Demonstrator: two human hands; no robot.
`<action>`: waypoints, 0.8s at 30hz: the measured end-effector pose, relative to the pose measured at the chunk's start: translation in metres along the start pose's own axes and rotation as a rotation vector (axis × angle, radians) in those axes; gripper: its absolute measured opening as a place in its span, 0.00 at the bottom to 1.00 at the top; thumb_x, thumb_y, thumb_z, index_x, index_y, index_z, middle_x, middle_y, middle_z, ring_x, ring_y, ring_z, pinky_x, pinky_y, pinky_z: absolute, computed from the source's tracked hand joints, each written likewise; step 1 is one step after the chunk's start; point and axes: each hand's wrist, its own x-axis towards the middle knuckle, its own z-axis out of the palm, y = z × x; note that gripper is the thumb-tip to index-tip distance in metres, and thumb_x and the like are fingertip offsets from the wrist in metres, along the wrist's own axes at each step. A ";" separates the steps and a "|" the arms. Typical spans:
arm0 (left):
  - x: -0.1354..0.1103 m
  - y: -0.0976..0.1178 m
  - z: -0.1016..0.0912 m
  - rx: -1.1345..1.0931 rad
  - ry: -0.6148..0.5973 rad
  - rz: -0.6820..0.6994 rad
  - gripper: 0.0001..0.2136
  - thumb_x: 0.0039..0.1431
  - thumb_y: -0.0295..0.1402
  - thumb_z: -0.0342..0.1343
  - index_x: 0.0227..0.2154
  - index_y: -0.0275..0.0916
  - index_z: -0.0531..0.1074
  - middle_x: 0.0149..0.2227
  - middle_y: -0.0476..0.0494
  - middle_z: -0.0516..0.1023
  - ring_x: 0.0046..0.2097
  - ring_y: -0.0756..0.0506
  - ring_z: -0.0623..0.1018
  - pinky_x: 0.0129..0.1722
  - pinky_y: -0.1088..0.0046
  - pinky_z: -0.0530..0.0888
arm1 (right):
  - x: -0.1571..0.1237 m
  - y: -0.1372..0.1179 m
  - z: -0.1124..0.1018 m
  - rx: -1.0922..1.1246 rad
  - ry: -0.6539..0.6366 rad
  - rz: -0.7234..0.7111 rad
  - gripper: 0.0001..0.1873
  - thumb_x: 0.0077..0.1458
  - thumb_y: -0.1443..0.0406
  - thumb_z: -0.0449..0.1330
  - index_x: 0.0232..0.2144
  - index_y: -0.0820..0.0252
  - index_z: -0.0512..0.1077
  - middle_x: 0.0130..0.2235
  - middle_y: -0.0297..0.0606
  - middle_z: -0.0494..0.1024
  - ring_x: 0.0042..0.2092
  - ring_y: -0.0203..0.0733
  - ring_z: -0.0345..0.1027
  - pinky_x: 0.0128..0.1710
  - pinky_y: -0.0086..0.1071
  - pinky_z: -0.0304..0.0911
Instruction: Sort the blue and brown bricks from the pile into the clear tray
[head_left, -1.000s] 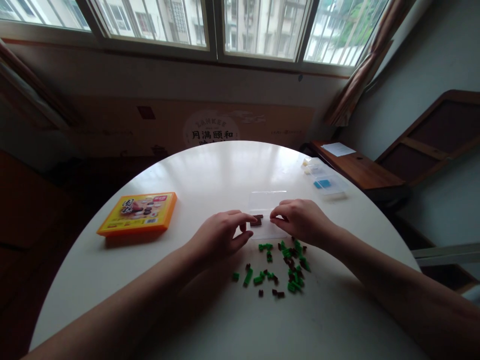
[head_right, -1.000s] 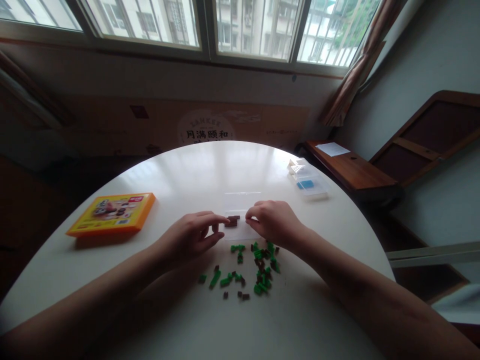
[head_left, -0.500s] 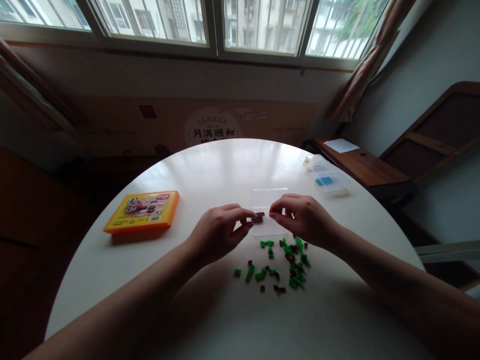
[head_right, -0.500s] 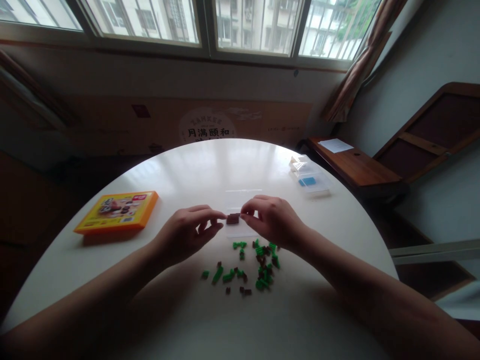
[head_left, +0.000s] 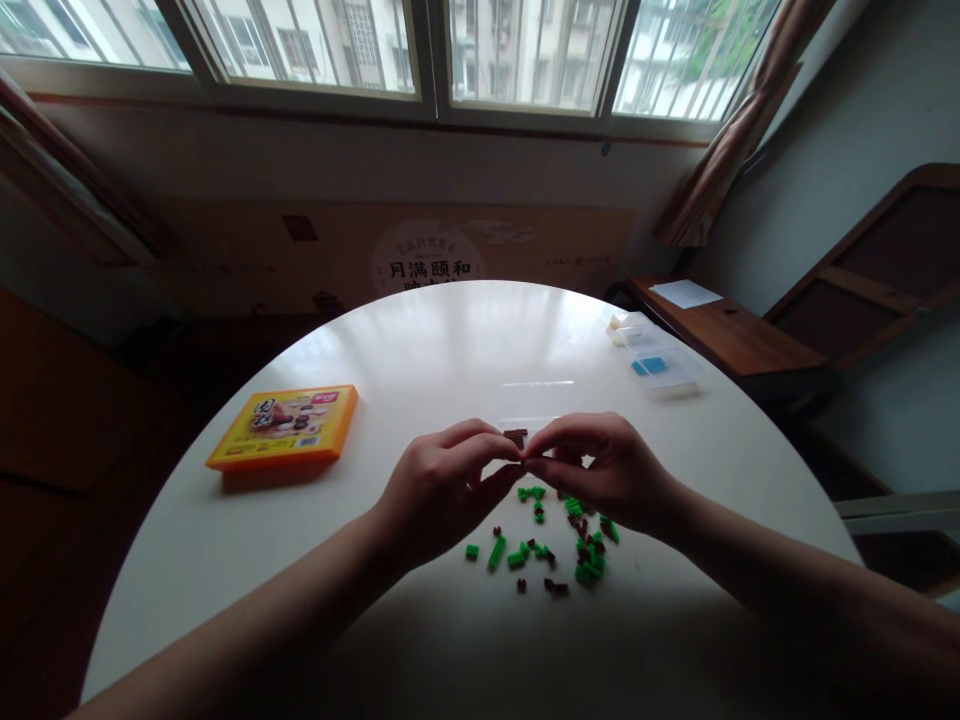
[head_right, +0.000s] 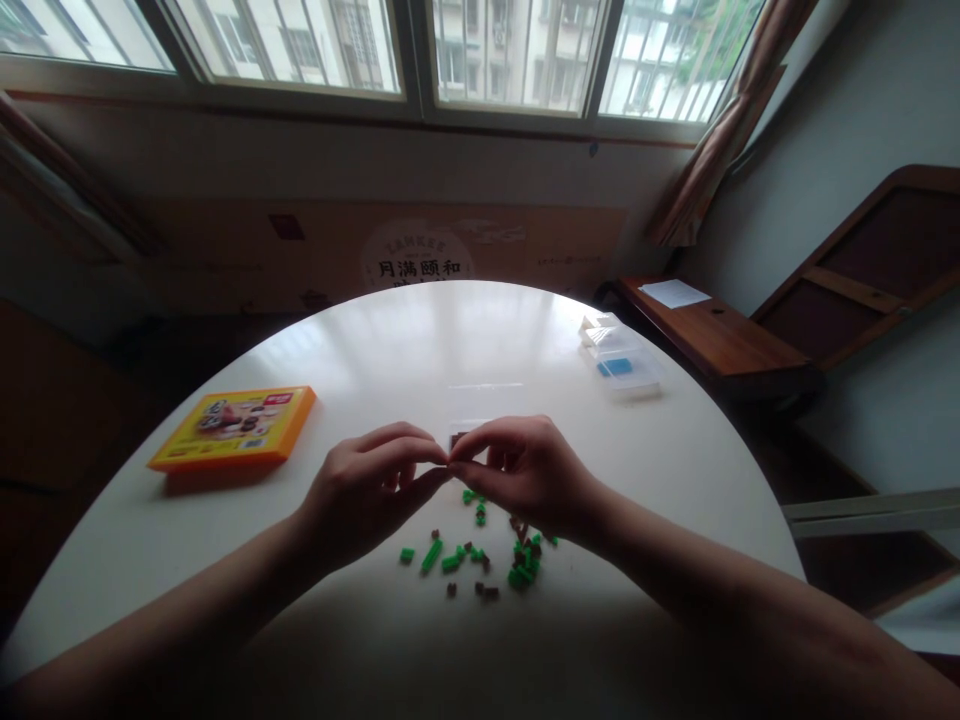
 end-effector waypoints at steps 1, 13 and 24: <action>0.000 0.000 0.000 0.005 0.004 0.006 0.03 0.61 0.30 0.57 0.34 0.38 0.76 0.35 0.42 0.80 0.32 0.51 0.78 0.33 0.77 0.77 | 0.000 0.000 -0.001 0.010 -0.007 0.003 0.06 0.54 0.64 0.65 0.34 0.63 0.77 0.27 0.35 0.78 0.23 0.31 0.64 0.21 0.26 0.62; 0.001 -0.004 -0.006 0.088 -0.056 0.065 0.04 0.61 0.28 0.57 0.36 0.39 0.76 0.36 0.44 0.81 0.32 0.51 0.79 0.32 0.78 0.74 | 0.003 0.005 -0.006 -0.096 -0.037 -0.036 0.03 0.53 0.67 0.65 0.33 0.61 0.77 0.31 0.36 0.79 0.25 0.31 0.65 0.22 0.25 0.60; -0.002 -0.025 0.003 0.232 -0.265 -0.319 0.08 0.58 0.38 0.59 0.36 0.40 0.74 0.35 0.47 0.78 0.27 0.49 0.75 0.27 0.74 0.69 | 0.010 0.031 -0.022 -0.845 -0.178 0.064 0.09 0.55 0.68 0.60 0.34 0.52 0.80 0.36 0.31 0.83 0.34 0.38 0.75 0.35 0.31 0.65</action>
